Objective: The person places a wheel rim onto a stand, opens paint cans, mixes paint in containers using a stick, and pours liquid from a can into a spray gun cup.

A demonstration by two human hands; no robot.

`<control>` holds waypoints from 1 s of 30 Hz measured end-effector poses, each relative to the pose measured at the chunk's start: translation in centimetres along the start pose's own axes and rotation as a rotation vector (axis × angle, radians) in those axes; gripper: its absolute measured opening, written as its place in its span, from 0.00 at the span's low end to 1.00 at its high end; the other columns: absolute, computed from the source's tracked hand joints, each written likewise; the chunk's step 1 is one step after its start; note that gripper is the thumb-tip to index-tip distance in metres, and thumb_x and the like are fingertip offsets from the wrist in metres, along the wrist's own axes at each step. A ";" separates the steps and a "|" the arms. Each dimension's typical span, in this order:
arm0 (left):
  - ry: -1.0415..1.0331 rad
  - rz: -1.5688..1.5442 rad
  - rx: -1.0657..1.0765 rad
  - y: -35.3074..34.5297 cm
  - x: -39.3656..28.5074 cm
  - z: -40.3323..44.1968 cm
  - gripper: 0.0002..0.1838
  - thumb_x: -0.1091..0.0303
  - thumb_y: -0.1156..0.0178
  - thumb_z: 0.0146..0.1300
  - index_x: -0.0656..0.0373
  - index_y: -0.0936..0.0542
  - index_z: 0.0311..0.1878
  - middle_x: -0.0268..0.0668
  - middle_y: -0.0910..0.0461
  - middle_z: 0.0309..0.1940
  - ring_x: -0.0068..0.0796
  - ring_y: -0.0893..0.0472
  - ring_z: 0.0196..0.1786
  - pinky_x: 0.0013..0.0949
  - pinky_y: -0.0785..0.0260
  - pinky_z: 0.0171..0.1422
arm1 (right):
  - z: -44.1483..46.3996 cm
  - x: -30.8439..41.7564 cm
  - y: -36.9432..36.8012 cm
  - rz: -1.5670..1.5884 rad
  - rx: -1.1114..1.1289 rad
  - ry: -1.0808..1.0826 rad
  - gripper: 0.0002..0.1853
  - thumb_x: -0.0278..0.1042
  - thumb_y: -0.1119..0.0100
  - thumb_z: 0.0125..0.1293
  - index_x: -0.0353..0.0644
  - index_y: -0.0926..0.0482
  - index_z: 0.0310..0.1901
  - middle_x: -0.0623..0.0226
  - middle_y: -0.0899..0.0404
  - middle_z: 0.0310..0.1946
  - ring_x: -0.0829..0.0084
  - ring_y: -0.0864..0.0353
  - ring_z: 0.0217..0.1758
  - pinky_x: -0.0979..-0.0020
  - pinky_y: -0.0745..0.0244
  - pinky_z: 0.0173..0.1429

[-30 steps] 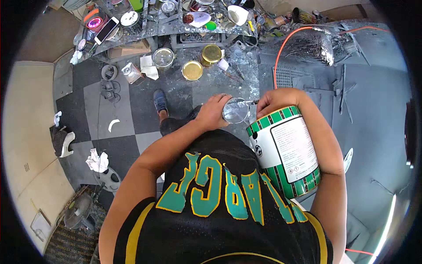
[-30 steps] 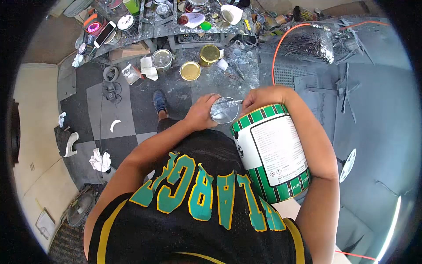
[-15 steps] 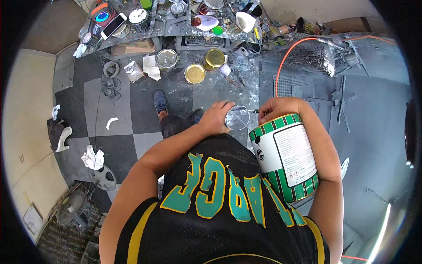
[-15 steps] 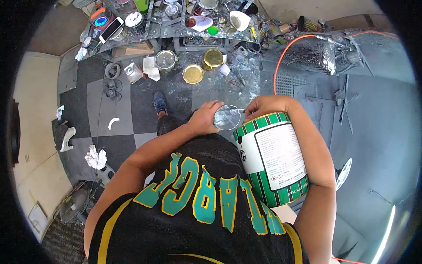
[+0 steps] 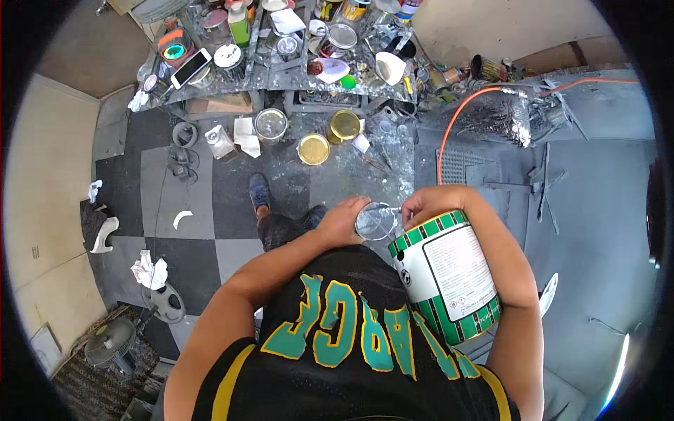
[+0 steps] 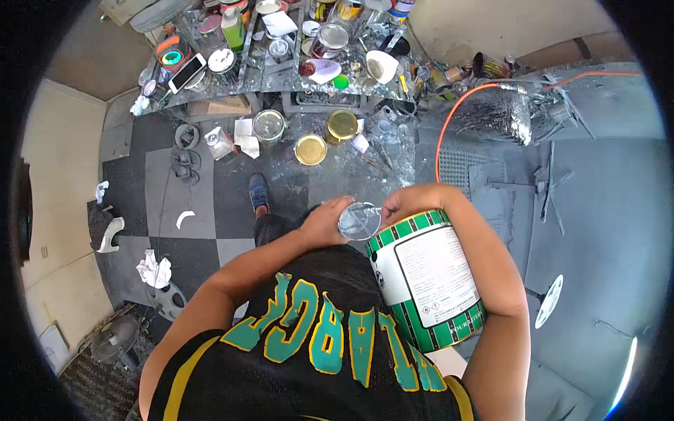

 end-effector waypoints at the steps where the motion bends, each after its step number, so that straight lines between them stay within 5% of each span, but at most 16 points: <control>1: -0.003 0.015 -0.003 -0.2 0.2 0.0 0.48 0.60 0.20 0.41 0.58 0.31 0.68 0.51 0.25 0.65 0.56 0.25 0.67 0.50 0.32 0.72 | 0.2 -0.3 0.1 -0.010 -0.002 0.015 0.14 0.41 0.33 0.73 0.38 0.17 0.49 0.70 0.13 0.38 0.81 0.17 0.40 0.76 0.22 0.43; 15: 0.001 -0.012 0.034 -0.6 0.7 0.8 0.49 0.62 0.21 0.41 0.58 0.32 0.70 0.52 0.26 0.65 0.57 0.26 0.68 0.50 0.32 0.73 | -0.7 0.2 0.0 -0.028 0.001 -0.040 0.16 0.44 0.32 0.72 0.38 0.17 0.50 0.68 0.13 0.40 0.80 0.16 0.42 0.75 0.21 0.43; 21: -0.077 -0.045 -0.043 -1.6 1.8 0.7 0.50 0.61 0.20 0.40 0.60 0.32 0.69 0.54 0.25 0.64 0.58 0.25 0.67 0.50 0.33 0.73 | 0.7 -2.9 0.4 0.002 -0.015 0.115 0.16 0.43 0.33 0.72 0.38 0.18 0.49 0.67 0.12 0.40 0.80 0.15 0.42 0.75 0.20 0.42; 30: 0.000 -0.041 0.013 -0.6 1.0 0.9 0.51 0.63 0.20 0.39 0.61 0.33 0.70 0.55 0.26 0.65 0.57 0.27 0.69 0.49 0.34 0.74 | -0.1 -0.8 0.3 0.009 -0.012 -0.014 0.16 0.44 0.31 0.72 0.38 0.18 0.49 0.70 0.13 0.38 0.82 0.16 0.39 0.76 0.21 0.39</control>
Point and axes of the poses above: each hand's wrist, its own z-axis towards the middle knuckle, its own y-axis out of the back of the hand, x = y × z, the point moved 1 cm from there along z, towards the middle knuckle
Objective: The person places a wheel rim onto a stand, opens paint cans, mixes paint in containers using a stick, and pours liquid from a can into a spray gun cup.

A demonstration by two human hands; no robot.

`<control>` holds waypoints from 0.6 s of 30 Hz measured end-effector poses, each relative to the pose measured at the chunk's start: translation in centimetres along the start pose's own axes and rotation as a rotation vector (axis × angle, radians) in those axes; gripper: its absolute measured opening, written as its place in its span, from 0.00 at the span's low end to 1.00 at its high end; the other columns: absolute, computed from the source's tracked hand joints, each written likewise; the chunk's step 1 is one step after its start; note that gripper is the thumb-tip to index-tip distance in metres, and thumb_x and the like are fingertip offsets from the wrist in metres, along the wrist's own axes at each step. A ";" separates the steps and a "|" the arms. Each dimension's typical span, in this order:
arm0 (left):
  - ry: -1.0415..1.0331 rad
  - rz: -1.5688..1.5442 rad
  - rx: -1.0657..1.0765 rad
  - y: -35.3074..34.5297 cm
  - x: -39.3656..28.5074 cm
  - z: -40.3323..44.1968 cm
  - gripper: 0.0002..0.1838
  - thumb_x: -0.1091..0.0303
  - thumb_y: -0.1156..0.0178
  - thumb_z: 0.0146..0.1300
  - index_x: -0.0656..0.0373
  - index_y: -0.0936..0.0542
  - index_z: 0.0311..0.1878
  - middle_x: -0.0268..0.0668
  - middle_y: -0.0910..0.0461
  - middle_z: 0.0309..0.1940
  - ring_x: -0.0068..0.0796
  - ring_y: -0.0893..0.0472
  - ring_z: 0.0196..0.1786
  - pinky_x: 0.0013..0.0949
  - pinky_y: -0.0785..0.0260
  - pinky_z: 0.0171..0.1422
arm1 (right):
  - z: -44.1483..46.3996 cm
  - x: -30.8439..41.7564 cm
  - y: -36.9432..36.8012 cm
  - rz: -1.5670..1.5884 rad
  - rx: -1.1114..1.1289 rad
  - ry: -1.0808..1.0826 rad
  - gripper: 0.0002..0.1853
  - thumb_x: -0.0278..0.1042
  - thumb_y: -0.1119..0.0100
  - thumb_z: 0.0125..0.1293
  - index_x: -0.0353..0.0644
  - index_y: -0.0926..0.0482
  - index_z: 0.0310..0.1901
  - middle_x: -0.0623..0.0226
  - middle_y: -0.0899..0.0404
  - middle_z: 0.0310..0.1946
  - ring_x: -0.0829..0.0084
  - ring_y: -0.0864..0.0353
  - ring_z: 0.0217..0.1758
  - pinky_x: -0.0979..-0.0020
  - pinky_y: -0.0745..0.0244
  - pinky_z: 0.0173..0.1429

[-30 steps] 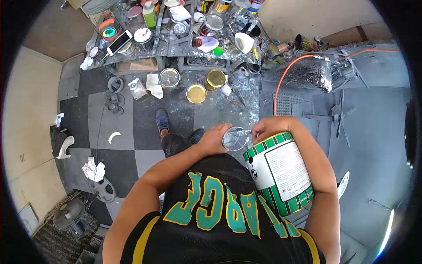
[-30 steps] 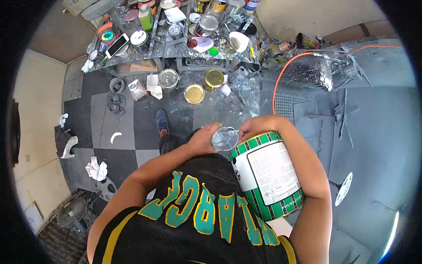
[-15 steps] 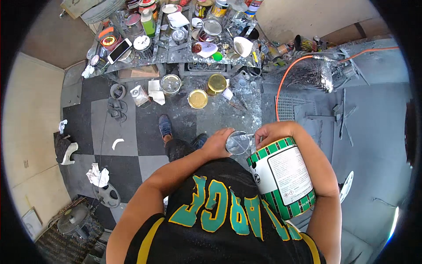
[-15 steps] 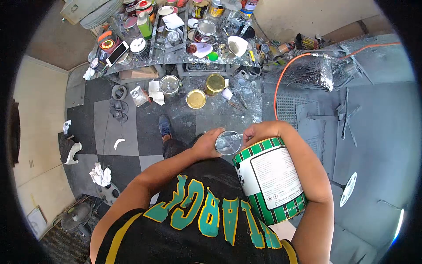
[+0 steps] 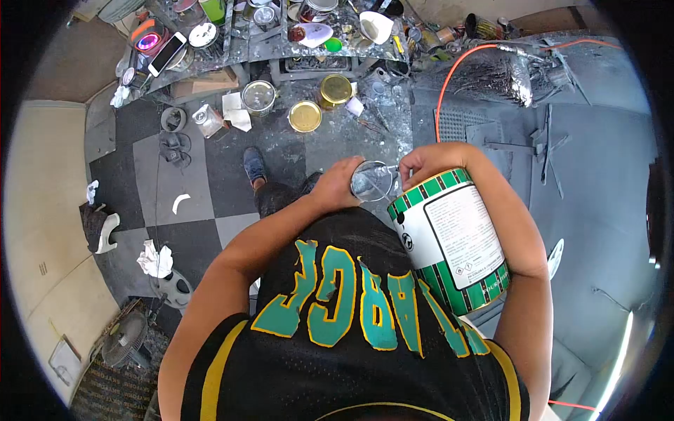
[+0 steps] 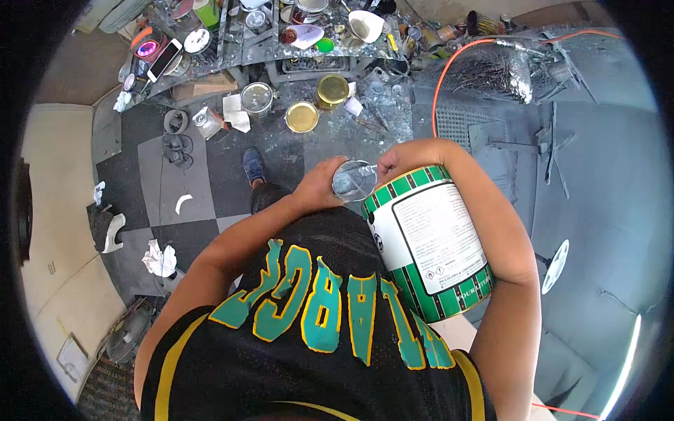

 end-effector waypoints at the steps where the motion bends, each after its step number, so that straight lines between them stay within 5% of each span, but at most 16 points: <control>1: 0.003 0.003 -0.006 -0.1 0.1 0.0 0.51 0.64 0.20 0.39 0.61 0.33 0.70 0.55 0.26 0.65 0.57 0.27 0.69 0.49 0.34 0.74 | 0.1 0.0 0.0 0.012 0.008 0.007 0.17 0.44 0.31 0.71 0.38 0.18 0.49 0.70 0.13 0.38 0.82 0.16 0.39 0.76 0.21 0.39; 18: 0.001 0.040 -0.027 -0.4 1.3 0.6 0.52 0.63 0.19 0.39 0.61 0.33 0.70 0.54 0.25 0.64 0.56 0.26 0.69 0.50 0.34 0.74 | -0.4 0.2 0.7 -0.057 -0.025 0.033 0.18 0.46 0.31 0.71 0.38 0.18 0.48 0.66 0.12 0.38 0.80 0.15 0.39 0.75 0.20 0.40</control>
Point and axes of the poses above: each hand's wrist, its own z-axis towards the middle knuckle, its own y-axis out of the back of the hand, x = y × z, the point moved 1 cm from there along z, towards the middle knuckle
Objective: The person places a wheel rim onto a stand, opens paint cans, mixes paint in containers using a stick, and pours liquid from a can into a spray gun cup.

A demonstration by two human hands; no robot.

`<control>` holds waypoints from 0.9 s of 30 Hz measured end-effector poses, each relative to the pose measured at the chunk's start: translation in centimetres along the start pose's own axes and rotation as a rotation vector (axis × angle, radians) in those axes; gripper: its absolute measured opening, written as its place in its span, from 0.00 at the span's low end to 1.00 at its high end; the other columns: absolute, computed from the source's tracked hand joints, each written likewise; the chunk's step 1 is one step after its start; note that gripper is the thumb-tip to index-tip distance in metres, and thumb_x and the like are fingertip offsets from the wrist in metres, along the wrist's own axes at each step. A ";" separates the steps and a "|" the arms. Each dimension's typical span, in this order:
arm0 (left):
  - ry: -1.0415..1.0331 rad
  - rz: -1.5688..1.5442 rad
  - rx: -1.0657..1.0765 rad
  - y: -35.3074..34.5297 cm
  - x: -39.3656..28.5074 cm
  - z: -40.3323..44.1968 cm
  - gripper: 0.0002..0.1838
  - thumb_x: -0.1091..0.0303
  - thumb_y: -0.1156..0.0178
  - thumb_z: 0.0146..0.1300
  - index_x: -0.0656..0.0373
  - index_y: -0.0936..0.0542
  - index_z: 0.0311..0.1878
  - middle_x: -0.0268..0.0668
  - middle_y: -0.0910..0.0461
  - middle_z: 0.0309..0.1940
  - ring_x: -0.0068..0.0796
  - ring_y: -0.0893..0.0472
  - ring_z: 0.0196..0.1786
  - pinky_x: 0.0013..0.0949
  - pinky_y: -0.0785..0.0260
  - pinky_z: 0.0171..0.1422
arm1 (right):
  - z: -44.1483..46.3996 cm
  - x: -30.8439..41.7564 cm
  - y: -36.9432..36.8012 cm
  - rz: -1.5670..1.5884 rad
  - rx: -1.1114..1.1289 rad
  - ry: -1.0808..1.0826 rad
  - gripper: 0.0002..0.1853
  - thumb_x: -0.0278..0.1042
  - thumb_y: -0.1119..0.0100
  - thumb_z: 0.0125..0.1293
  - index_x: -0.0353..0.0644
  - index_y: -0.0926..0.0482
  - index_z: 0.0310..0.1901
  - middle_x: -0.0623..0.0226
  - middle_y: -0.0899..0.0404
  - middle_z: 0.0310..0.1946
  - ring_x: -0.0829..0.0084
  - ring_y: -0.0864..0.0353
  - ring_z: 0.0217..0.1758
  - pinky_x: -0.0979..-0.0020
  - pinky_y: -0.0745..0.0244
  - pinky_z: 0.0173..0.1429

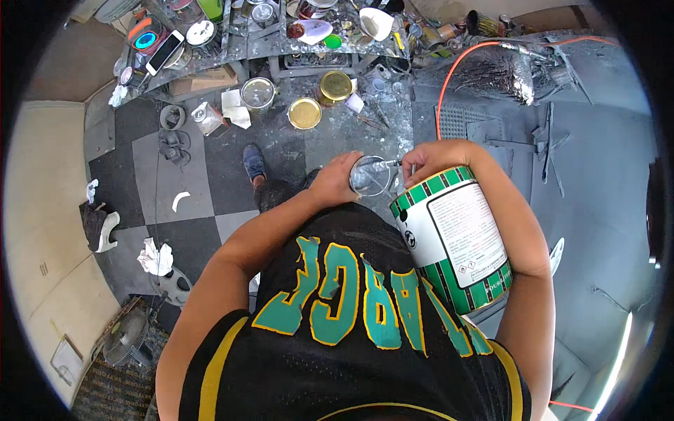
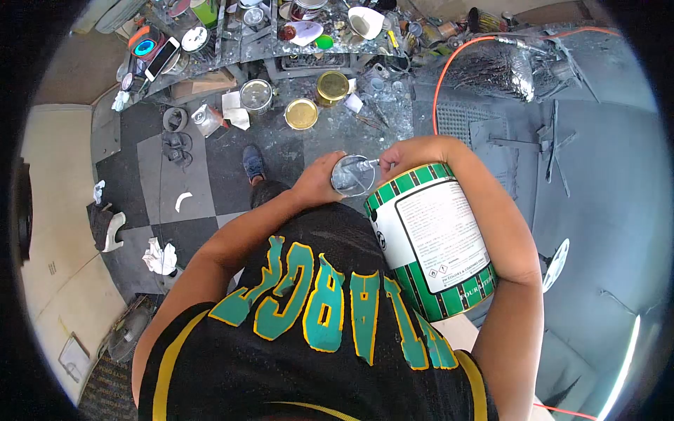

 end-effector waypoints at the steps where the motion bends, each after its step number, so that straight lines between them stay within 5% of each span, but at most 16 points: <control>1: -0.004 0.000 0.001 0.0 0.0 0.1 0.52 0.62 0.19 0.40 0.61 0.33 0.70 0.54 0.25 0.65 0.56 0.26 0.69 0.50 0.34 0.74 | 0.0 0.0 0.0 0.001 -0.001 -0.011 0.18 0.46 0.31 0.71 0.39 0.18 0.48 0.66 0.12 0.38 0.80 0.15 0.39 0.75 0.20 0.39; 27: 0.072 -0.005 0.057 0.4 -0.2 -0.4 0.51 0.64 0.22 0.40 0.59 0.35 0.71 0.53 0.26 0.65 0.57 0.27 0.69 0.49 0.34 0.75 | -0.7 0.3 -0.6 0.045 -0.011 -0.108 0.16 0.44 0.31 0.71 0.39 0.18 0.47 0.68 0.13 0.37 0.79 0.15 0.39 0.75 0.21 0.40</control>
Point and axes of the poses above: each hand's wrist, its own z-axis towards the middle knuckle, its own y-axis out of the back of the hand, x = y × z, the point moved 1 cm from there along z, towards the middle knuckle
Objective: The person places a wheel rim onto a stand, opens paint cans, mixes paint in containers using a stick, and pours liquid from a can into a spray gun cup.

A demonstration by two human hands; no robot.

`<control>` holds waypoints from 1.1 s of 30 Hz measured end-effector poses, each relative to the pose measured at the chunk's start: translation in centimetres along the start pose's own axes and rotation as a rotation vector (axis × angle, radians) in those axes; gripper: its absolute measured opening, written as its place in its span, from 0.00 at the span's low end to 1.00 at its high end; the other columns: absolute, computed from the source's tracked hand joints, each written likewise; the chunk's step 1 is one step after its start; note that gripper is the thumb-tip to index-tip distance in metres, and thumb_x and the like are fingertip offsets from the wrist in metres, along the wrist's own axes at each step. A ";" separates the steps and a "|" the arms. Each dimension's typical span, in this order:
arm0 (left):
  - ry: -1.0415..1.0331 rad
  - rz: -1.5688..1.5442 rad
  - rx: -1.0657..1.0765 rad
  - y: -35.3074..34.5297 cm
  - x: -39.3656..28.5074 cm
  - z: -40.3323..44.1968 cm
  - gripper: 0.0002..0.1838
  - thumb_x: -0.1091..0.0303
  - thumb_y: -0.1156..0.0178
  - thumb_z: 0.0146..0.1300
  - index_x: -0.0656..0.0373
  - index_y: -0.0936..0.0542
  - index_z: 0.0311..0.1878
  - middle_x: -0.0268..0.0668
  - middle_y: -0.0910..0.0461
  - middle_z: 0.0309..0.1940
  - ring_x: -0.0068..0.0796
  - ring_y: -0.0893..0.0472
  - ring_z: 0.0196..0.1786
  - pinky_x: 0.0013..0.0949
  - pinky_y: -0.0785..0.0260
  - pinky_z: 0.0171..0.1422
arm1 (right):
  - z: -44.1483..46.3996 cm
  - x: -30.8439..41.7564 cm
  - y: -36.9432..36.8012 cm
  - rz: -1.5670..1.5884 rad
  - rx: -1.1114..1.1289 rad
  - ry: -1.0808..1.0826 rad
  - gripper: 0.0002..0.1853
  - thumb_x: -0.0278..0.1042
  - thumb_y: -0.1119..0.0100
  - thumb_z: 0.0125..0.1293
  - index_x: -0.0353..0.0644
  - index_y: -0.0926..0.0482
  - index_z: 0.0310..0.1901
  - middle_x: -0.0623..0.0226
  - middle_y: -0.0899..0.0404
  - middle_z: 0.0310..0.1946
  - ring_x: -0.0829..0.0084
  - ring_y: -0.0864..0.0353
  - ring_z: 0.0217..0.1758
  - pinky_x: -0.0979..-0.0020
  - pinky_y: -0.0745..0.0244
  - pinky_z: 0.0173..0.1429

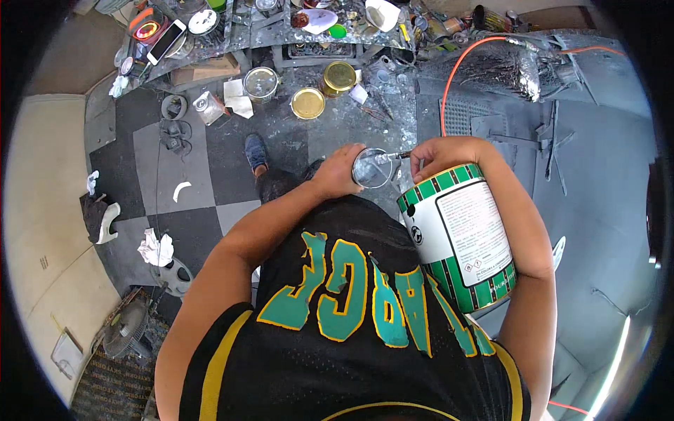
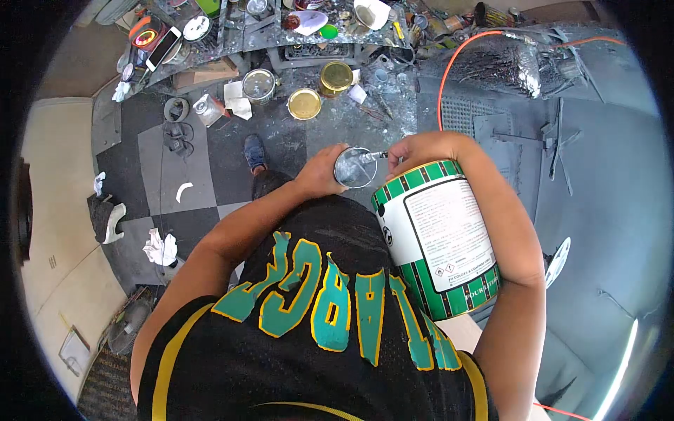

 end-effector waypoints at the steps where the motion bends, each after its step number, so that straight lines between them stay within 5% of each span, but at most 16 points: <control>1: -0.001 -0.004 0.007 0.1 0.0 0.0 0.51 0.64 0.22 0.40 0.59 0.35 0.71 0.53 0.26 0.66 0.57 0.27 0.69 0.49 0.34 0.75 | -0.1 0.3 -0.1 -0.025 -0.010 -0.007 0.16 0.44 0.31 0.71 0.39 0.18 0.47 0.68 0.13 0.37 0.79 0.15 0.39 0.75 0.21 0.40; 33: 0.014 0.043 -0.033 -1.7 1.9 -0.7 0.54 0.60 0.19 0.40 0.61 0.34 0.72 0.54 0.26 0.67 0.57 0.26 0.69 0.48 0.34 0.75 | 2.1 0.1 -0.4 -0.029 0.072 0.045 0.18 0.46 0.31 0.71 0.39 0.18 0.48 0.67 0.13 0.35 0.80 0.16 0.35 0.74 0.22 0.36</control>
Point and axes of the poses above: each hand's wrist, its own z-axis towards the middle knuckle, its own y-axis out of the back of the hand, x = y × z, the point moved 1 cm from there along z, towards the middle knuckle
